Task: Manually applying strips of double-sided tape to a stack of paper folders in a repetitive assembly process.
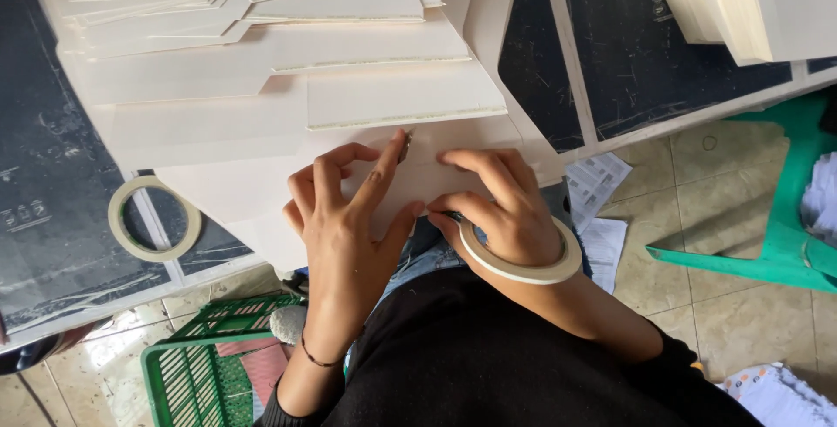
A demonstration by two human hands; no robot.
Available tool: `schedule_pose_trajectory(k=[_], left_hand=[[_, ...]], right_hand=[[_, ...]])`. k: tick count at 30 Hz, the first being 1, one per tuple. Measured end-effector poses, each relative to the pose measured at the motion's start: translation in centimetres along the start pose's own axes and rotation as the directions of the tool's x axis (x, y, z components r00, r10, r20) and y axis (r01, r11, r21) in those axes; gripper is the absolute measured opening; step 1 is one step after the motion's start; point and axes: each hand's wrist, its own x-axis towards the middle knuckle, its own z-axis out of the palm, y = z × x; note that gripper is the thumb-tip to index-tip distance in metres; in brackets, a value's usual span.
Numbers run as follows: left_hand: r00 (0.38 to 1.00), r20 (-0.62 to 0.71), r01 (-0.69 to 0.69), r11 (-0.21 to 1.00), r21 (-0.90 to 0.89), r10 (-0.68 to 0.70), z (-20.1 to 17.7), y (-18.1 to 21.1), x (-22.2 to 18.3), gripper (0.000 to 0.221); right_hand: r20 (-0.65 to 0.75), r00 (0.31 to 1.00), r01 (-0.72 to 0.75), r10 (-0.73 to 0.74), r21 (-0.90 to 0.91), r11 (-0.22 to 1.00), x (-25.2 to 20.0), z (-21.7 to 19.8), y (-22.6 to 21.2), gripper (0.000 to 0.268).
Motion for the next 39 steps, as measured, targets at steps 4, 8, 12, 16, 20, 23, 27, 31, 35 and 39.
schedule_pose_trajectory(k=[4,8,12,16,20,23,27,31,35,39], left_hand=[[1.0,0.015,-0.02,1.0,0.004,0.02,0.0,0.1,0.1,0.071],[1.0,0.012,-0.013,1.0,0.008,0.012,0.1,0.6,0.1,0.07],[0.996,0.019,-0.084,0.996,0.001,0.084,0.4,2.2,0.8,0.068],[0.986,-0.007,-0.166,0.986,0.016,0.166,2.9,4.2,1.8,0.069],[0.962,-0.032,-0.269,0.963,0.033,0.27,4.3,5.1,1.9,0.076],[0.932,-0.067,-0.339,0.922,0.187,0.356,4.2,4.7,0.9,0.084],[0.919,-0.211,-0.241,0.897,0.371,0.334,3.0,2.6,0.4,0.073],[0.907,-0.178,-0.298,0.881,0.367,0.381,1.3,0.5,2.7,0.093],[0.881,-0.171,-0.345,0.847,0.405,0.44,0.2,-0.3,4.3,0.073],[0.882,-0.124,-0.349,0.805,0.48,0.455,0.9,2.1,3.2,0.061]], right_hand=[[-0.052,0.998,-0.041,0.039,-0.031,0.999,-1.0,-2.8,0.9,0.036],[-0.146,0.958,-0.251,0.248,0.0,0.968,-3.1,-6.9,4.0,0.014],[-0.218,0.934,-0.298,0.283,-0.036,0.954,-4.1,-8.2,5.8,0.017],[-0.225,0.926,-0.321,0.302,-0.05,0.946,-3.9,-7.6,5.9,0.02],[-0.22,0.931,-0.311,0.292,-0.057,0.949,-3.5,-7.5,5.7,0.021],[-0.275,0.92,-0.283,0.28,0.031,0.959,-2.9,-8.4,4.4,0.015],[-0.331,0.916,-0.212,0.226,0.079,0.974,-1.8,-8.5,4.0,0.018],[-0.283,0.927,-0.231,0.247,0.088,0.969,-0.9,-7.1,3.9,0.016],[-0.261,0.945,-0.205,0.196,-0.009,0.979,-0.9,-5.8,4.7,0.009],[-0.225,0.959,-0.186,0.17,-0.054,0.981,-1.4,-5.6,5.5,0.012]])
